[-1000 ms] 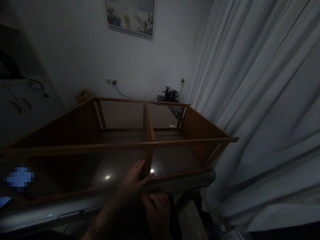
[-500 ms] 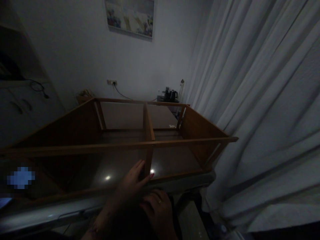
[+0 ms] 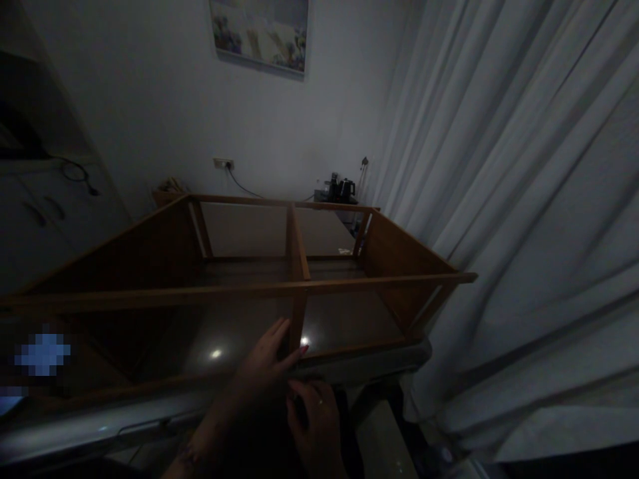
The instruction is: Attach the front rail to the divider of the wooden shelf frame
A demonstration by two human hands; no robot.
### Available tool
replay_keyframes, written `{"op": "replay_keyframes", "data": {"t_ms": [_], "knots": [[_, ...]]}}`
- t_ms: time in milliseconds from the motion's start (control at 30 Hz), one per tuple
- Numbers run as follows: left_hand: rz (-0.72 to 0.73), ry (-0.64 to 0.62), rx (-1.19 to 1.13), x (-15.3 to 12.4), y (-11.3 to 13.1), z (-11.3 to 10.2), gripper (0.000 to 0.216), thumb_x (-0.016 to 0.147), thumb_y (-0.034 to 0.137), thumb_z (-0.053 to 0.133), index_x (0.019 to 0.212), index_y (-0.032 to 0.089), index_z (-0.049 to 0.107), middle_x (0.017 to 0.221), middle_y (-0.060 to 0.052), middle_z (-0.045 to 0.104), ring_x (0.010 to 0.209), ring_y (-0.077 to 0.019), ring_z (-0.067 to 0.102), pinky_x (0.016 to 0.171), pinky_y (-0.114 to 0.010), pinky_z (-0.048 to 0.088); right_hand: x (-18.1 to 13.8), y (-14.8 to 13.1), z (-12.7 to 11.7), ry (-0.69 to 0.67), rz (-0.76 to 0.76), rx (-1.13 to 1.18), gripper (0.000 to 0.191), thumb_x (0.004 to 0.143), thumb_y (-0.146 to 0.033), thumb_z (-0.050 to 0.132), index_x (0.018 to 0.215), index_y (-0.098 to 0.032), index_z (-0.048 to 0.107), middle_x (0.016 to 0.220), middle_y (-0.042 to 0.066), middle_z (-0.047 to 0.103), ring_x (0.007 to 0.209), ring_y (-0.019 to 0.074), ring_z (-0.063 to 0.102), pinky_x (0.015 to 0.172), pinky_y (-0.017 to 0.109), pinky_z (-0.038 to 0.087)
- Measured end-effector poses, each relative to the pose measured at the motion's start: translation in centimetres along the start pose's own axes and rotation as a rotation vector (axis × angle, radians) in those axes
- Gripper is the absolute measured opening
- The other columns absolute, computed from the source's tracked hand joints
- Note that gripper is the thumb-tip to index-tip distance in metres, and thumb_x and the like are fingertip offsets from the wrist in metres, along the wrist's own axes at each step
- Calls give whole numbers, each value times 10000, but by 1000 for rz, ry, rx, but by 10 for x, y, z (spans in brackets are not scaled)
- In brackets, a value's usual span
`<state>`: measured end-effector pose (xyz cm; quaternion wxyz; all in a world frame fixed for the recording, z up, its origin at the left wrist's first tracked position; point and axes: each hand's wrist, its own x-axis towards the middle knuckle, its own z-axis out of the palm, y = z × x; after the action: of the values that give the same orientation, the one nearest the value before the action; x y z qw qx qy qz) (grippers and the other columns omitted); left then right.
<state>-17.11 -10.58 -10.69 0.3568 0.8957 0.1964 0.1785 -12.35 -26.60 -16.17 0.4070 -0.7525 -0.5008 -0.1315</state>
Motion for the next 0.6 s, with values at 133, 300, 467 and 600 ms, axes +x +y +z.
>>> {"op": "replay_keyframes", "data": {"t_ms": [133,300,467,600], "knots": [[-22,-6,-6,0,0,0,675,821,573,477,1342,155,380,1437,-138,361,1332,-259,317,1085,-409,292,-6,7,2,10,6,3,309,856,-185,521,1158,-243,549,960,48,653,872,169,624,755,294,535],[13,2,-22,0,0,0,634,832,555,469,1329,168,393,1410,-125,404,1297,-244,375,1066,-389,326,-2,12,-5,-23,-58,-28,208,893,-195,472,1039,-250,610,927,32,672,858,166,622,756,293,534],[15,1,-3,0,-3,2,648,831,566,463,1333,163,389,1427,-126,378,1316,-249,345,1081,-393,306,3,14,-15,-58,-200,-95,255,923,-190,424,1099,-238,603,964,29,693,875,163,618,764,286,527],[18,14,-5,1,-5,3,647,827,574,461,1330,172,391,1419,-129,387,1298,-250,373,1065,-389,331,6,18,-22,-65,-293,-143,329,932,-150,367,1175,-232,573,1041,25,688,930,154,609,788,283,513]]}}
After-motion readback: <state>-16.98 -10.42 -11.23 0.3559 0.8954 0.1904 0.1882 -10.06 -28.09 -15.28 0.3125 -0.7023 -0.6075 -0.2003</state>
